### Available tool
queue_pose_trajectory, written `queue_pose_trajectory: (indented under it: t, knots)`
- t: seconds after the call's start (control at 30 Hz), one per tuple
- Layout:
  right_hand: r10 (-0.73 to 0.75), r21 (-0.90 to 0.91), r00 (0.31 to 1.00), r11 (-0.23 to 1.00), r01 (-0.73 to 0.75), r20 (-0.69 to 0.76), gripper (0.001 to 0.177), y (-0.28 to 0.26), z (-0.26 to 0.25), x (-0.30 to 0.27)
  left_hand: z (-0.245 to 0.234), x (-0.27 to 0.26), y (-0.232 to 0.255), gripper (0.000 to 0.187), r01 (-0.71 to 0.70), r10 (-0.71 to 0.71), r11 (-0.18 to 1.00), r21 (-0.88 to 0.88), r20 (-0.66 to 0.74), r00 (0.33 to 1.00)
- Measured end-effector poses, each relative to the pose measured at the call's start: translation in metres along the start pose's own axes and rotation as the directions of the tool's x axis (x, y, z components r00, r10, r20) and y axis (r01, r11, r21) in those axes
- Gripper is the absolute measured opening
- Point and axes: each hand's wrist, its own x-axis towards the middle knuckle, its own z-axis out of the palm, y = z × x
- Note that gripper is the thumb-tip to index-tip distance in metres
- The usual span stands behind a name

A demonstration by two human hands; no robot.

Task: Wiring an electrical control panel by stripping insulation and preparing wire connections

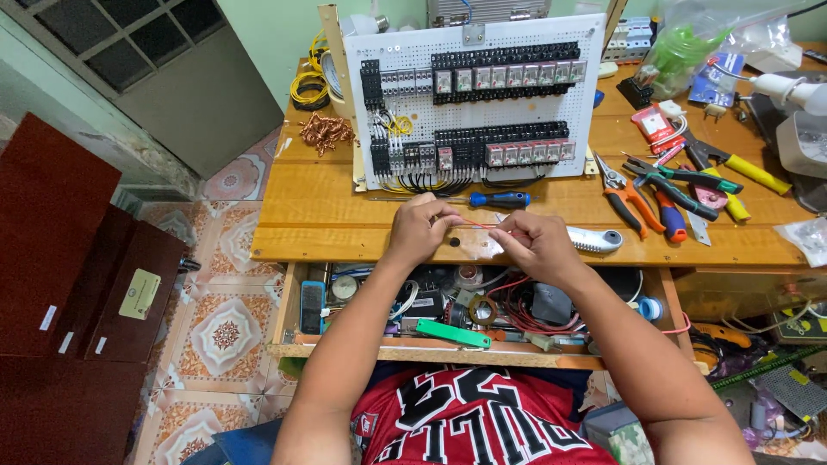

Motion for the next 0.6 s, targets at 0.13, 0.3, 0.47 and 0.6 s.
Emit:
queue_pose_trajectory:
  t: [0.13,0.3,0.47,0.6]
  knots:
    - [-0.062,0.011,0.997,0.998,0.062,0.038,0.004,-0.005,0.008,-0.004,0.003,0.002,0.003,0.014,-0.027,0.031,0.991,0.131,-0.025,0.999]
    - [-0.058,-0.017,0.998,0.998,0.058,-0.014,0.005,0.008,0.007,-0.005,0.006,-0.003,0.001,0.014,0.03,-0.026,0.997,0.064,-0.075,0.997]
    - [-0.066,-0.088,0.996,0.994,0.061,-0.056,0.006,0.021,0.004,0.0,0.006,-0.004,0.001,0.014,0.08,-0.083,0.996,-0.041,-0.069,0.994]
    - [-0.081,-0.099,0.994,0.992,0.074,-0.07,0.007,0.02,0.01,-0.002,0.008,-0.004,-0.001,0.014,0.093,-0.093,0.996,-0.004,-0.07,0.993]
